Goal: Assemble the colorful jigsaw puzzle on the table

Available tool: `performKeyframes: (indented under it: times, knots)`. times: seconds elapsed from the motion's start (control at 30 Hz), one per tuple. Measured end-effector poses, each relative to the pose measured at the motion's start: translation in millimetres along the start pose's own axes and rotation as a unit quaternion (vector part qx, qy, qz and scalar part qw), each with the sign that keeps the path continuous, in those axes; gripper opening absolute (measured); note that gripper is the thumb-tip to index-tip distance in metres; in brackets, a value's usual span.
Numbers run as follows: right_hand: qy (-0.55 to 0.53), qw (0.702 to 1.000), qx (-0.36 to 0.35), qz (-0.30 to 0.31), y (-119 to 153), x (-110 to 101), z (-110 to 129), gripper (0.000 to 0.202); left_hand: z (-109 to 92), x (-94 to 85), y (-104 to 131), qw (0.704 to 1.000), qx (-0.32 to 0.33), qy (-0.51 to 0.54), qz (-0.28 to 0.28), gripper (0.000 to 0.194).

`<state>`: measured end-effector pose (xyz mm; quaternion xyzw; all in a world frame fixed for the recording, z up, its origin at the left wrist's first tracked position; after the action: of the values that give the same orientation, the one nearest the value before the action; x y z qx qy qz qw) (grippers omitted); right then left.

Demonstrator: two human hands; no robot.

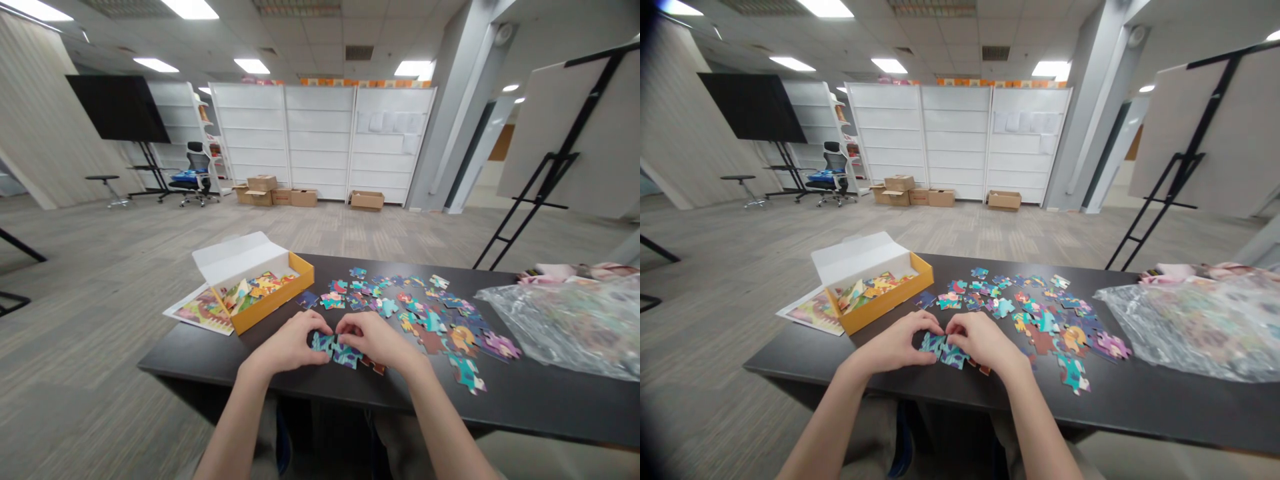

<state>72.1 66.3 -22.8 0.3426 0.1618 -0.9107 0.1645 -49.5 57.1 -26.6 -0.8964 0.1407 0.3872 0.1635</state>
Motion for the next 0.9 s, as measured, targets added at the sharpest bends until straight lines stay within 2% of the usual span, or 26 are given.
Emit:
performKeyframes:
  times: [0.47, 0.57, 0.63, 0.73, 0.8, 0.9]
  knots:
    - [0.122, 0.992, -0.028, -0.031, -3.8, 5.8, 4.3, 0.01, 2.3, 0.4, 0.2, 1.0, 0.011, 0.009, 0.001, 0.041]
    - [0.136, 0.99, -0.031, -0.031, -3.6, 1.9, 6.9, 0.01, 0.7, -0.1, -0.3, 1.0, 0.015, 0.013, -0.004, 0.04]
    - [0.134, 0.99, -0.033, -0.044, -2.5, -9.8, 10.3, 0.01, -2.2, -2.1, -1.1, 1.0, 0.02, 0.015, -0.015, 0.034]
    - [0.124, 0.989, -0.016, -0.084, 1.9, -39.5, 9.0, 0.012, -5.4, -7.1, -3.2, 0.999, 0.016, 0.014, -0.043, 0.019]
    - [0.124, 0.987, 0.012, -0.103, 7.3, -59.8, 0.7, 0.015, -5.6, -9.1, -4.5, 0.998, 0.007, 0.004, -0.056, 0.018]
    - [0.138, 0.984, 0.067, -0.088, 17.8, -77.2, -21.1, 0.019, -5.1, -9.0, -6.4, 0.998, 0.001, -0.011, -0.063, 0.023]
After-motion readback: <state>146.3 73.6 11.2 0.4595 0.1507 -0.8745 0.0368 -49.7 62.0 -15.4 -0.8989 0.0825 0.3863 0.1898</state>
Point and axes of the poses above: each hand's wrist, its own y-axis away from the middle knuckle, its own x-axis out of the palm, z = x × y, the point moved 10 cm from there along -y, towards the middle knuckle, and after that the axes turned 11 degrees about -z, right-handed, at the moved point
